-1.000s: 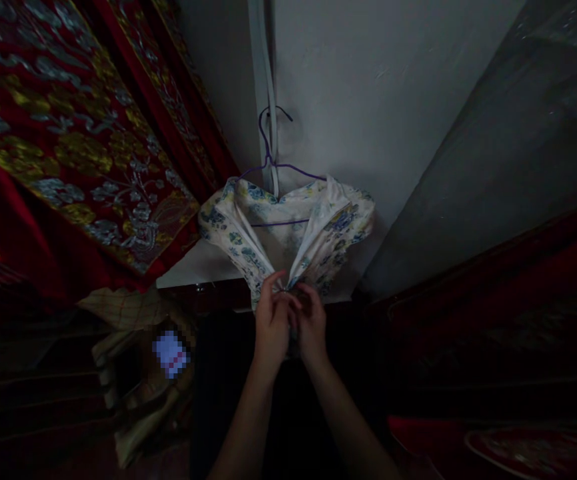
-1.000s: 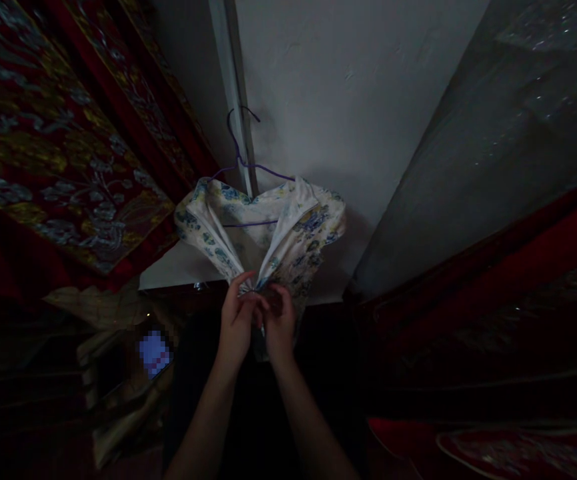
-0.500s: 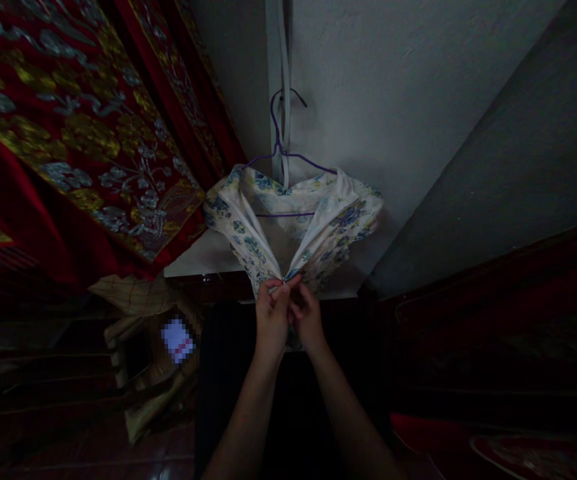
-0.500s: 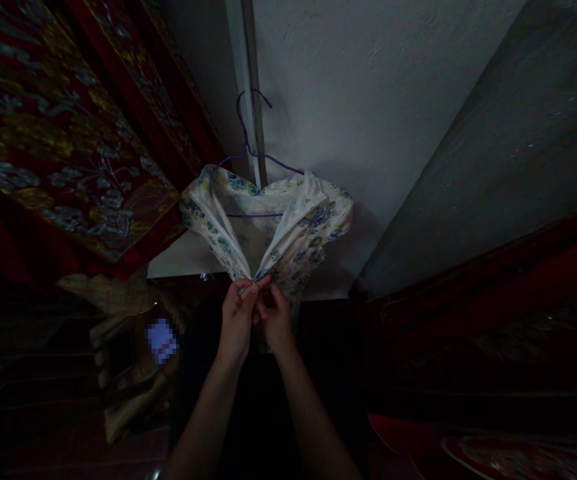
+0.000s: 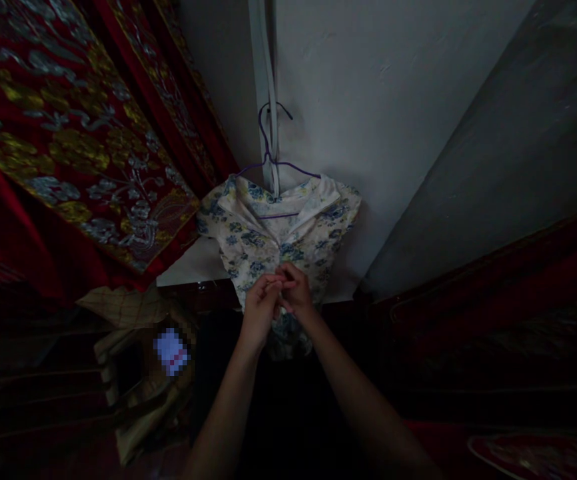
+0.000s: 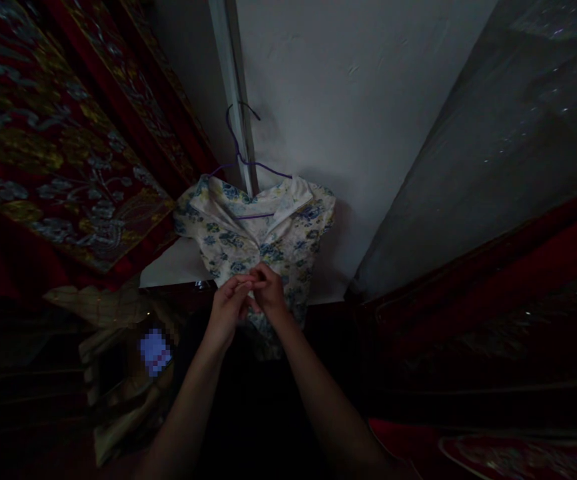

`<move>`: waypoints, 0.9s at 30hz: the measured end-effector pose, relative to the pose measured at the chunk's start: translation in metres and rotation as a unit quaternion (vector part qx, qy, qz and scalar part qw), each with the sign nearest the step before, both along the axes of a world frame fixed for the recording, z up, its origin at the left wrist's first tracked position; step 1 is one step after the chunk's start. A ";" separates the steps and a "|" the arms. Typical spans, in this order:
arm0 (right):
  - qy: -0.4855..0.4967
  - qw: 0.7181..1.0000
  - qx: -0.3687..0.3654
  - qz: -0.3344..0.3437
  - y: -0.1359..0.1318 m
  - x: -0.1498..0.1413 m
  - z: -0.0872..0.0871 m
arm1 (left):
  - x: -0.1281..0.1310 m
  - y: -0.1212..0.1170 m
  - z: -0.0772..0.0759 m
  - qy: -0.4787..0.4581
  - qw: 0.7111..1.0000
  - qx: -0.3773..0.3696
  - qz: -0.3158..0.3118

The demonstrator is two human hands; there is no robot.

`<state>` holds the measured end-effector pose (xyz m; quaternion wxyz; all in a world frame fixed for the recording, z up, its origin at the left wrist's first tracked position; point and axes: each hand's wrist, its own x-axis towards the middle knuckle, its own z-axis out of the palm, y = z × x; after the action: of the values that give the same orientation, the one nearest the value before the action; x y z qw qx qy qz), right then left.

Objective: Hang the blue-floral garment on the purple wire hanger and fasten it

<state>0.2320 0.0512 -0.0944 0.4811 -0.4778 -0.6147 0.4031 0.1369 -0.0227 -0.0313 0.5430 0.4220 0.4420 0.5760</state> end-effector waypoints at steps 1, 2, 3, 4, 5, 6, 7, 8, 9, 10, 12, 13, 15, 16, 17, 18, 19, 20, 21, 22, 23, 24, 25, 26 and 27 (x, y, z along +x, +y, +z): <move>-0.017 0.999 0.008 -0.026 0.009 0.001 0.001 | -0.006 0.003 -0.002 0.005 1.000 -0.002 0.016; -0.033 0.998 0.015 -0.051 0.018 0.003 0.002 | -0.011 0.005 -0.004 0.011 1.000 -0.005 0.029; -0.046 0.997 0.016 -0.067 0.027 0.005 0.003 | -0.017 0.007 -0.006 0.016 0.999 -0.011 0.037; -0.063 0.995 0.015 -0.076 0.036 0.006 0.004 | -0.021 0.008 -0.009 0.022 0.999 -0.020 0.039; -0.081 0.993 0.013 -0.080 0.044 0.007 0.005 | -0.025 0.008 -0.013 0.027 0.998 -0.030 0.038; -0.098 0.992 0.009 -0.081 0.051 0.007 0.006 | -0.027 0.008 -0.017 0.031 0.998 -0.042 0.034; -0.113 0.990 0.006 -0.080 0.058 0.006 0.006 | -0.028 0.008 -0.021 0.034 0.998 -0.053 0.027; -0.126 0.989 0.003 -0.079 0.063 0.005 0.007 | -0.027 0.007 -0.025 0.038 0.997 -0.061 0.018; -0.134 0.988 0.002 -0.079 0.068 0.004 0.008 | -0.027 0.008 -0.030 0.042 0.997 -0.065 0.008; -0.139 0.987 0.003 -0.079 0.071 0.003 0.009 | -0.025 0.008 -0.034 0.047 0.997 -0.067 -0.002; -0.140 0.988 0.005 -0.071 0.074 0.002 0.010 | -0.024 0.011 -0.042 0.058 0.996 -0.065 -0.015; -0.135 0.989 0.005 -0.062 0.073 0.002 0.011 | -0.024 0.013 -0.045 0.066 0.996 -0.062 -0.012; -0.117 0.993 0.000 -0.036 0.068 0.004 0.012 | -0.026 0.019 -0.052 0.099 0.994 -0.039 0.016; -0.104 0.994 -0.007 -0.019 0.063 0.005 0.012 | -0.028 0.023 -0.055 0.132 0.990 -0.018 0.041; -0.090 0.996 -0.017 0.001 0.058 0.007 0.014 | -0.029 0.027 -0.057 0.175 0.982 0.010 0.068; -0.076 0.996 -0.028 0.026 0.052 0.009 0.015 | -0.029 0.031 -0.060 0.226 0.969 0.044 0.089; -0.064 0.996 -0.041 0.056 0.047 0.011 0.018 | -0.029 0.035 -0.062 0.276 0.952 0.081 0.101; -0.055 0.993 -0.053 0.087 0.041 0.013 0.021 | -0.028 0.039 -0.064 0.319 0.935 0.117 0.105; -0.049 0.990 -0.063 0.119 0.035 0.015 0.026 | -0.026 0.043 -0.065 0.350 0.920 0.144 0.102; -0.043 0.985 -0.073 0.149 0.031 0.017 0.032 | -0.023 0.047 -0.065 0.368 0.910 0.164 0.097; -0.036 0.980 -0.085 0.177 0.027 0.019 0.040 | -0.020 0.050 -0.065 0.376 0.905 0.176 0.093; -0.025 0.975 -0.098 0.197 0.025 0.022 0.049 | -0.016 0.054 -0.065 0.378 0.903 0.181 0.091; -0.012 0.972 -0.110 0.207 0.023 0.024 0.059 | -0.013 0.056 -0.064 0.376 0.903 0.184 0.091; 0.006 0.972 -0.119 0.205 0.024 0.026 0.071 | -0.010 0.059 -0.063 0.379 0.902 0.186 0.088; 0.027 0.974 -0.124 0.190 0.025 0.027 0.084 | -0.007 0.060 -0.063 0.388 0.899 0.187 0.081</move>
<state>0.2593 0.0764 -0.0104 0.3494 -0.3970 -0.6260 0.5730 0.1301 0.0376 -0.0939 0.1910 0.6686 0.5341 0.4808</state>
